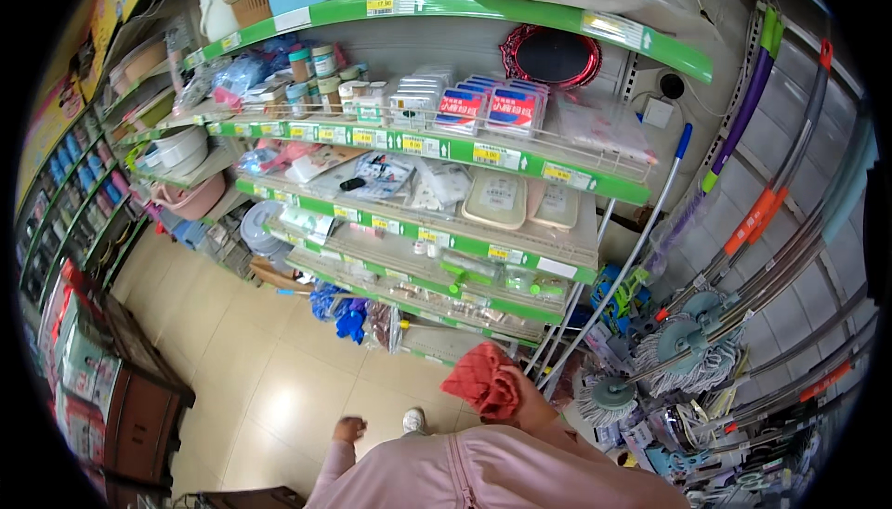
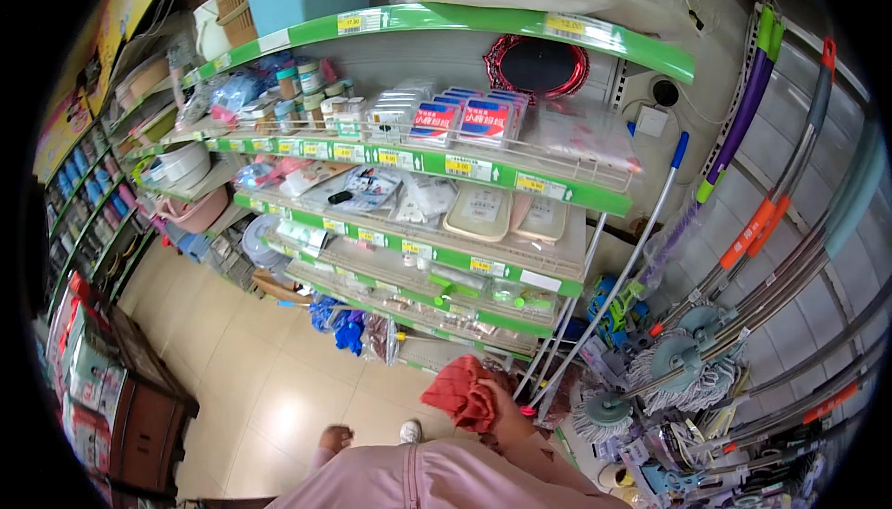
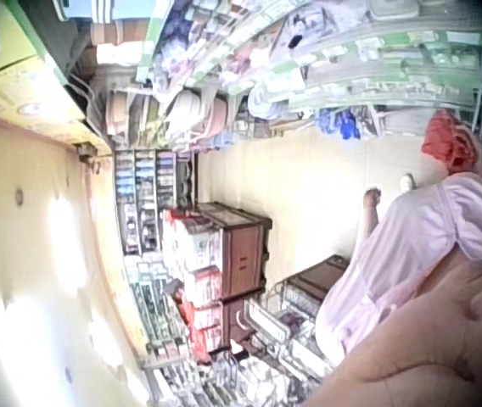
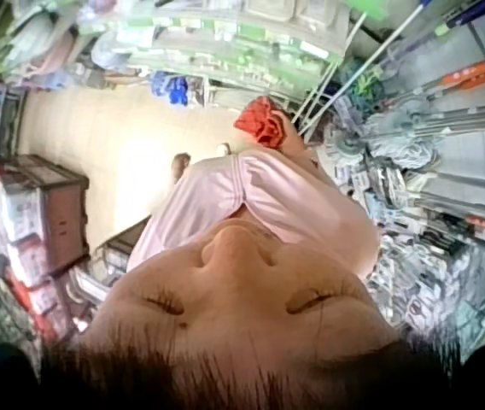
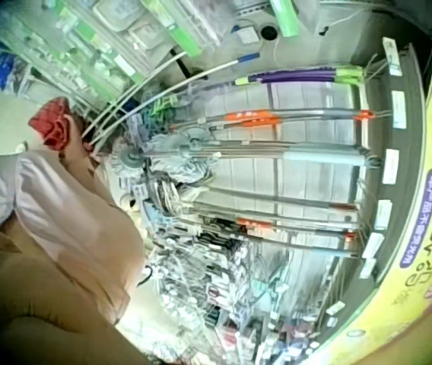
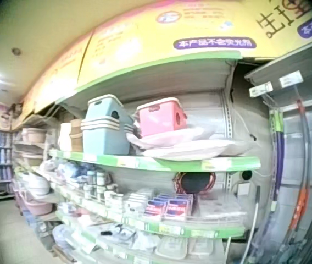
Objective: The person wipes various items on a store shelf with a red cloth. They pick up and wipe multiple packaged goods, containers, and small boxes, then return them to the shelf. The person moves along the aisle, handling items one at a time.
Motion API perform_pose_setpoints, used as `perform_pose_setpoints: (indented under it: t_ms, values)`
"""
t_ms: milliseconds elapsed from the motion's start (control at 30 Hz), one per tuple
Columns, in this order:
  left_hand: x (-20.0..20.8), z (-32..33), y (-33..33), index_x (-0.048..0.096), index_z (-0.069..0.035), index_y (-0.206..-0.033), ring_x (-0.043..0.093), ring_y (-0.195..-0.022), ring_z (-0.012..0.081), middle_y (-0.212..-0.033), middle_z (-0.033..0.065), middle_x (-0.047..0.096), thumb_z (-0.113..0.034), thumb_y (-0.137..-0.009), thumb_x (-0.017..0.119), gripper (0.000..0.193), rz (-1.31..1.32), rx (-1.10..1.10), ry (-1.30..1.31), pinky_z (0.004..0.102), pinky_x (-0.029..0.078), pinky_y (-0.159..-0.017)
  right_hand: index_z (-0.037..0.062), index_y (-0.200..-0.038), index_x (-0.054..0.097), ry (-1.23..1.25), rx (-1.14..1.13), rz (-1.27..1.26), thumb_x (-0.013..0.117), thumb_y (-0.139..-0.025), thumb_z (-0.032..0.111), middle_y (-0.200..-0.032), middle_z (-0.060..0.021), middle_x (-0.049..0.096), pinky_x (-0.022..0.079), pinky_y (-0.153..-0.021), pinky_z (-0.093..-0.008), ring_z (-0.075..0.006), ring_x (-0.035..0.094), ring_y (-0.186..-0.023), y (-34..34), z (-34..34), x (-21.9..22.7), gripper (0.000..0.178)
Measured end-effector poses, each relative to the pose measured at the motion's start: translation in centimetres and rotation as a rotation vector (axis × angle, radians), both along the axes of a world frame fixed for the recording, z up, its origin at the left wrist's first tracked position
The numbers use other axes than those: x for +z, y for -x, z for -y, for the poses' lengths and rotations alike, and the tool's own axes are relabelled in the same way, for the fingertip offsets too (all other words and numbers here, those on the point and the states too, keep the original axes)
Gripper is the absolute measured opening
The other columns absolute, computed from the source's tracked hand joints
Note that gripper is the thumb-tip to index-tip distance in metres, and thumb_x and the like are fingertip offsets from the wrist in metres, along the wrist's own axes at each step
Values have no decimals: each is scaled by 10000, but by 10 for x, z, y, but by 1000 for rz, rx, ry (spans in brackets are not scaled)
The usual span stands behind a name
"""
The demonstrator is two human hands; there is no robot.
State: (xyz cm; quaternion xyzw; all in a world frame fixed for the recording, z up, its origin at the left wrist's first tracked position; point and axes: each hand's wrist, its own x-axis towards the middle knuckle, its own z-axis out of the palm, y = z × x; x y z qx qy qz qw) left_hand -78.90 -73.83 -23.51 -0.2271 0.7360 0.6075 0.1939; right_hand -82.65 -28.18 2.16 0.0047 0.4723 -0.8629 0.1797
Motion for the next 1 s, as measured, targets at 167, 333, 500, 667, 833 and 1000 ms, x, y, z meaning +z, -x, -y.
perform_pose_setpoints:
  t_ms: [167,333,500,667,833,1000]
  values:
    - [232,-82,209,563,12,-1213,609,-1060,220,-1111,123,645,-215,-946,536,352,-372,-171,-434,348,474,-955,35,-1284,479,434,-379,265,522,-942,225,-1243,-140,576,510,-943,-425,-285,580,-1125,57,15,-4,393]
    - [340,-180,333,559,11,-1124,599,-1027,164,-1118,96,640,-145,-962,532,227,-799,-586,-375,304,439,-948,91,-1125,567,406,-625,341,551,-912,190,-981,-85,647,544,-813,-407,-239,638,-920,74,40,-52,236]
    - [335,-269,443,477,65,-1192,616,-986,232,-1074,159,631,-185,-849,678,470,-928,-551,25,341,486,-864,171,-850,626,578,-410,198,534,-934,330,-829,-10,658,526,-691,-364,-170,612,-717,41,22,-49,203]
    - [340,-323,502,493,150,-1095,654,-847,282,-907,234,651,-188,-733,744,554,-870,-476,413,374,523,-717,141,-1174,576,515,-650,193,566,-888,354,-1275,-105,570,464,-906,-508,-323,515,-1181,20,-3,1,357]
    - [351,-322,521,577,16,-915,613,-683,174,-816,95,617,-43,-793,634,147,-297,-551,-524,314,524,-578,123,-1312,493,462,-677,75,521,-908,350,-1283,-98,573,477,-915,-467,-323,537,-1171,19,-16,58,464]
    - [363,-291,470,589,-1,-941,608,-791,204,-920,96,623,-39,-836,519,132,-287,-397,-750,348,529,-718,153,-1075,580,313,-794,320,616,-873,300,-866,-5,631,513,-748,-350,-177,605,-802,30,-38,33,252]
